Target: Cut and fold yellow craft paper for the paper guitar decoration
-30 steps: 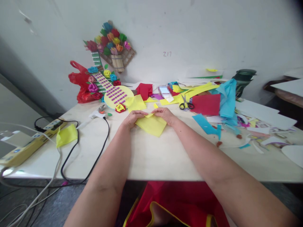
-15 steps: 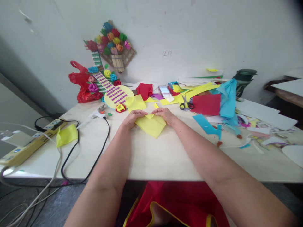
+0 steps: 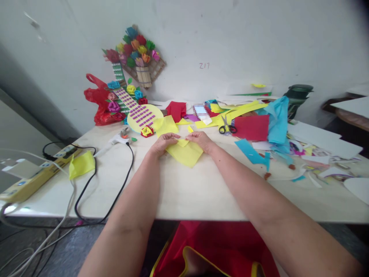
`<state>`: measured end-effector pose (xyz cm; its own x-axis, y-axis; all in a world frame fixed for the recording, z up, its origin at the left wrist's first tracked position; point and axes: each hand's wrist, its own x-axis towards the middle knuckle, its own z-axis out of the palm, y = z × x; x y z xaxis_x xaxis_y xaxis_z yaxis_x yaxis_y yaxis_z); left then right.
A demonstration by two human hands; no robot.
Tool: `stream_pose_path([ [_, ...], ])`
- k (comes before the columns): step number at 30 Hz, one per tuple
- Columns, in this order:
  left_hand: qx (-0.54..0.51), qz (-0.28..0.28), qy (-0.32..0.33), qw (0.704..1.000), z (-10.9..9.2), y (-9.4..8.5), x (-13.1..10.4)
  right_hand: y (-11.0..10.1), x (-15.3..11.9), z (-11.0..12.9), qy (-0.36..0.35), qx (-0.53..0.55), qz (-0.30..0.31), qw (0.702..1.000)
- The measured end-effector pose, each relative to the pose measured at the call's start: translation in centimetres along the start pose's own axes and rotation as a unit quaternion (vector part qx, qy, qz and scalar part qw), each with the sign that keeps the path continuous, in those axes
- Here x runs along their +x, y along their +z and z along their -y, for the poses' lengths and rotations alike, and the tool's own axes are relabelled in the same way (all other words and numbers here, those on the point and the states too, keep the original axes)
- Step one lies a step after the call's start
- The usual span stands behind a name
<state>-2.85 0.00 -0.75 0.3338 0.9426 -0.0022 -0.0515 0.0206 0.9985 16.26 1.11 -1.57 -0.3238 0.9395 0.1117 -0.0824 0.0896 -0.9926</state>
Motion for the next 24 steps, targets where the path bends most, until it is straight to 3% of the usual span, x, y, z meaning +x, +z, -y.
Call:
stream_pose_path([
  [9,0.034,0.012,-0.009,0.999,-0.02,0.17,0.08,-0.19,0.50,-0.27,-0.014,-0.018,-0.020,1.000],
  [18,0.131,-0.015,-0.019,0.991,-0.10,0.70,0.12,0.34,0.50,-0.16,-0.065,-0.088,0.004,0.994],
  [24,0.212,-0.042,0.004,0.976,-0.12,0.57,0.21,0.19,0.29,0.25,-0.048,-0.103,-0.033,0.993],
])
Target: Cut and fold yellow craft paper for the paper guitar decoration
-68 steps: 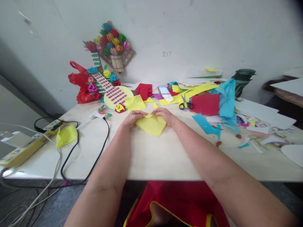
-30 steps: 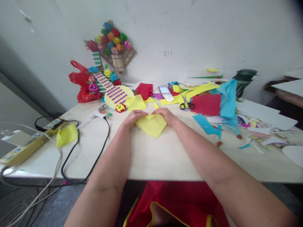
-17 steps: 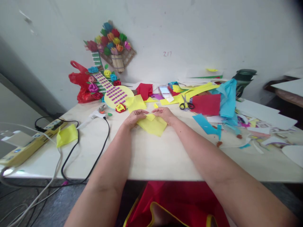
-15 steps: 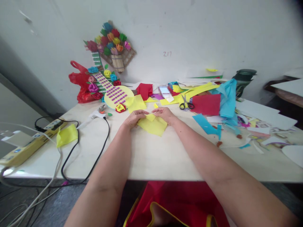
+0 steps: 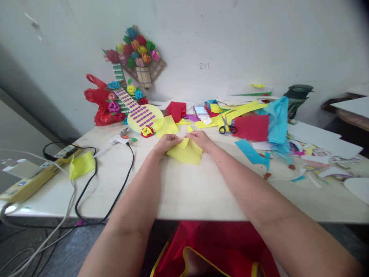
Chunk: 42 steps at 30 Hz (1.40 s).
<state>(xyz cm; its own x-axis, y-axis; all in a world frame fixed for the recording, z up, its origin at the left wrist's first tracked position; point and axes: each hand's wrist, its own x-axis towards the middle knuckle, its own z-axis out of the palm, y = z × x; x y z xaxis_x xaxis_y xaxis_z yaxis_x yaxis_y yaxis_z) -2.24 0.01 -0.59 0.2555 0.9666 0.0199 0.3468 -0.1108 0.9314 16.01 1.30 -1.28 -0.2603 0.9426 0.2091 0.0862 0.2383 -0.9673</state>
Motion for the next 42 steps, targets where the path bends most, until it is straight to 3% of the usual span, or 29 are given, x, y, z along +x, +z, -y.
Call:
stream_pose_path([
  [12,0.060,-0.042,0.004,0.997,-0.9,0.3,-0.2,-0.3,0.6,-0.9,-0.002,-0.029,-0.055,0.998],
  [22,0.064,0.038,-0.022,0.997,-0.6,-1.0,-0.5,-0.6,0.4,-0.1,-0.017,0.005,-0.111,0.994],
  [31,0.030,0.078,0.013,0.996,-0.4,-1.4,-0.5,-0.7,0.3,0.0,-0.025,0.009,-0.129,0.991],
  [38,-0.044,0.056,-0.002,0.997,-1.0,-1.2,-1.0,-0.6,0.1,0.0,0.000,0.008,-0.083,0.996],
  [42,-0.002,0.007,0.012,1.000,-1.0,-0.5,-0.8,-0.5,0.3,-0.5,-0.009,0.002,-0.040,0.999],
])
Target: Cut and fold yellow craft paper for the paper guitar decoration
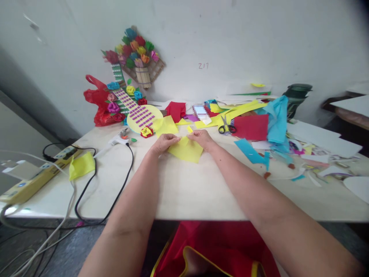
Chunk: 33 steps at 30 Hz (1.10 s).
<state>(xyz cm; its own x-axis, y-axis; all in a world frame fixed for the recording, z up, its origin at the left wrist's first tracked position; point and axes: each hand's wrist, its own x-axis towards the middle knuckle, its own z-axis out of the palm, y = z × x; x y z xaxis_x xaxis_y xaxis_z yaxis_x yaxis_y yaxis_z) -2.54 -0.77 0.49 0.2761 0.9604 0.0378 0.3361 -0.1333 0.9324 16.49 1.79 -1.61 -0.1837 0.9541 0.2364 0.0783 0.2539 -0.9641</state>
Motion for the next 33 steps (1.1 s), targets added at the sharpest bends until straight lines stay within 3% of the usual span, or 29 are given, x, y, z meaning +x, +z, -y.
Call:
stream_pose_path([
  [7,0.052,-0.036,0.023,0.998,-0.2,1.2,0.6,0.2,-0.3,0.1,0.000,-0.006,0.030,1.000],
  [14,0.051,-0.031,0.039,0.997,-0.3,1.4,0.5,0.4,-0.8,0.9,0.017,0.009,0.028,0.999],
  [25,0.016,-0.027,0.020,0.999,0.2,1.2,0.6,-0.1,-0.4,0.6,0.070,0.150,0.037,0.985],
  [33,0.012,-0.038,0.026,0.999,0.2,1.3,0.6,-0.2,-0.5,0.7,0.038,0.081,0.018,0.996],
])
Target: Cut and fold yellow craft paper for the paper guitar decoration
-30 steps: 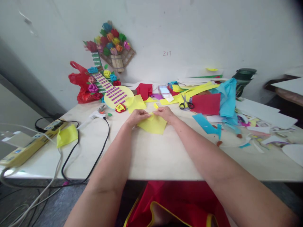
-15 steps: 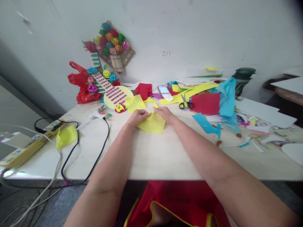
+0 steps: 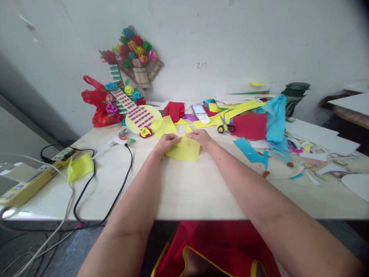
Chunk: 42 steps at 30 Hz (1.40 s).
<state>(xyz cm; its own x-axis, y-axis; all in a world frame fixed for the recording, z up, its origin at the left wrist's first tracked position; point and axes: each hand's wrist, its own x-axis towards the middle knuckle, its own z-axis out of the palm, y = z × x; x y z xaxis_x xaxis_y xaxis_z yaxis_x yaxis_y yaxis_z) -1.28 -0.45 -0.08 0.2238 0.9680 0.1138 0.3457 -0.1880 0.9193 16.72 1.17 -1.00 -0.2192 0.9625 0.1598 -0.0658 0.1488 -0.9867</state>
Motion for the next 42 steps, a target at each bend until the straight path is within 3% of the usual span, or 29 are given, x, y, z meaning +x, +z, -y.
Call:
stream_pose_path([
  [7,-0.051,0.030,-0.035,0.998,-0.2,0.2,-0.2,0.2,0.3,-0.3,-0.005,-0.011,-0.017,1.000],
  [12,-0.037,0.035,-0.017,0.999,-0.4,0.2,-0.4,0.2,0.2,-0.2,-0.010,-0.012,0.005,1.000],
  [18,0.019,-0.005,0.056,0.998,-0.1,0.0,0.3,0.4,-0.1,0.1,-0.002,0.023,0.000,1.000],
  [23,0.016,-0.057,0.039,0.998,0.0,0.0,0.6,0.2,0.0,0.2,0.028,0.078,-0.059,0.995],
  [26,-0.020,-0.075,0.025,0.997,-0.3,0.2,0.5,0.1,0.2,-0.1,0.043,0.083,-0.061,0.994],
  [32,-0.092,-0.089,0.009,0.992,-0.5,0.3,0.5,0.2,0.5,-0.9,0.046,0.119,0.007,0.992],
  [42,-0.100,-0.068,0.003,0.993,-0.6,0.2,0.2,0.2,0.5,-0.9,0.026,0.105,-0.010,0.994],
])
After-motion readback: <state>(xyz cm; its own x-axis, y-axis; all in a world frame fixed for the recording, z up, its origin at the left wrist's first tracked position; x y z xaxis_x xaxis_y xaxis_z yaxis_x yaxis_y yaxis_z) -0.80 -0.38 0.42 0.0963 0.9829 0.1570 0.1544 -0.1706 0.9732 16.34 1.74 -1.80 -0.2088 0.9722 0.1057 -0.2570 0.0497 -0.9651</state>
